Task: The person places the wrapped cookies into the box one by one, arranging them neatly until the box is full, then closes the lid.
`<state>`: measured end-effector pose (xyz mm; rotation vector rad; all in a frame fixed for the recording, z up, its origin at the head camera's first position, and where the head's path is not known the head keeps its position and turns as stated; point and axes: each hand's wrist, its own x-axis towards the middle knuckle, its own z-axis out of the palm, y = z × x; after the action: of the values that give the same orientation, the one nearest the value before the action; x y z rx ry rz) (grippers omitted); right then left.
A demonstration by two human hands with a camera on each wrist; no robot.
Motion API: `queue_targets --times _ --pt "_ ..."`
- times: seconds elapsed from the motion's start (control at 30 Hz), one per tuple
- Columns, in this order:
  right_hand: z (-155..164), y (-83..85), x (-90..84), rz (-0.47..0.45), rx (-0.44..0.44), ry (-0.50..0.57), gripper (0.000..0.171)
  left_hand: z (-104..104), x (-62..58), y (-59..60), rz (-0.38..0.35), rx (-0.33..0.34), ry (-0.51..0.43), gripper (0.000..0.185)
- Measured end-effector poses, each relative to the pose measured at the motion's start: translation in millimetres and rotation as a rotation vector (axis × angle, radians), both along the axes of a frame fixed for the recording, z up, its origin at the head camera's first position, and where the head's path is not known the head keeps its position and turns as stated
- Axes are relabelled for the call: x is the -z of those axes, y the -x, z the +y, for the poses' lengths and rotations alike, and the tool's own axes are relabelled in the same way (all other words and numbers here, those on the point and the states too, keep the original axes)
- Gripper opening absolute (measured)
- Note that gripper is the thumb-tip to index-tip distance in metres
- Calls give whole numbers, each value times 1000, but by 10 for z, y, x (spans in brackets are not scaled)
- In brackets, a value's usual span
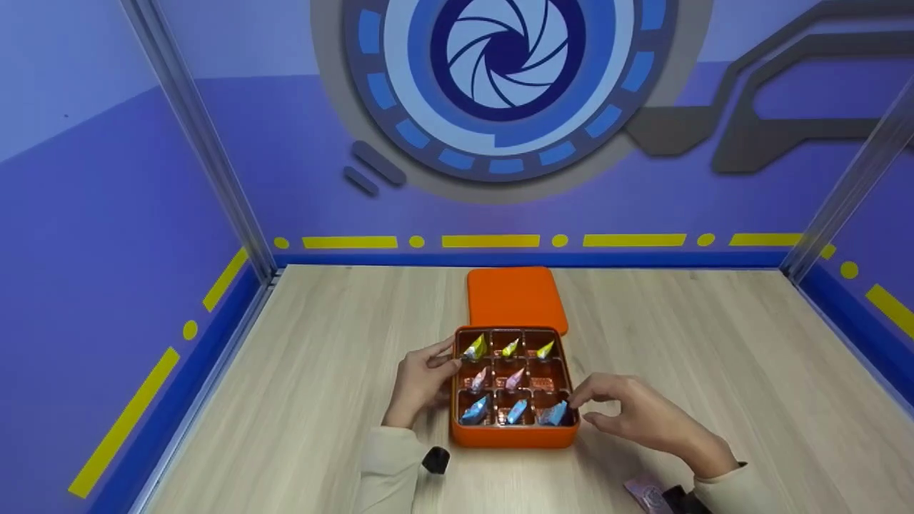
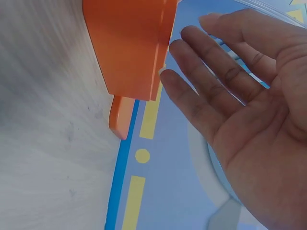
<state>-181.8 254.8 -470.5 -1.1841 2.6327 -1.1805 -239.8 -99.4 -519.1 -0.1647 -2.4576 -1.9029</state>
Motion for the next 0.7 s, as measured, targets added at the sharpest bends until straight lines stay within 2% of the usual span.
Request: queue_targets --times 0.4,0.7 --pt "145 -103 26 -10 5 -45 25 4 1 2 -12 -13 1 48" --pt "217 -185 46 -95 5 -90 23 11 1 1 -21 -15 -8 48"
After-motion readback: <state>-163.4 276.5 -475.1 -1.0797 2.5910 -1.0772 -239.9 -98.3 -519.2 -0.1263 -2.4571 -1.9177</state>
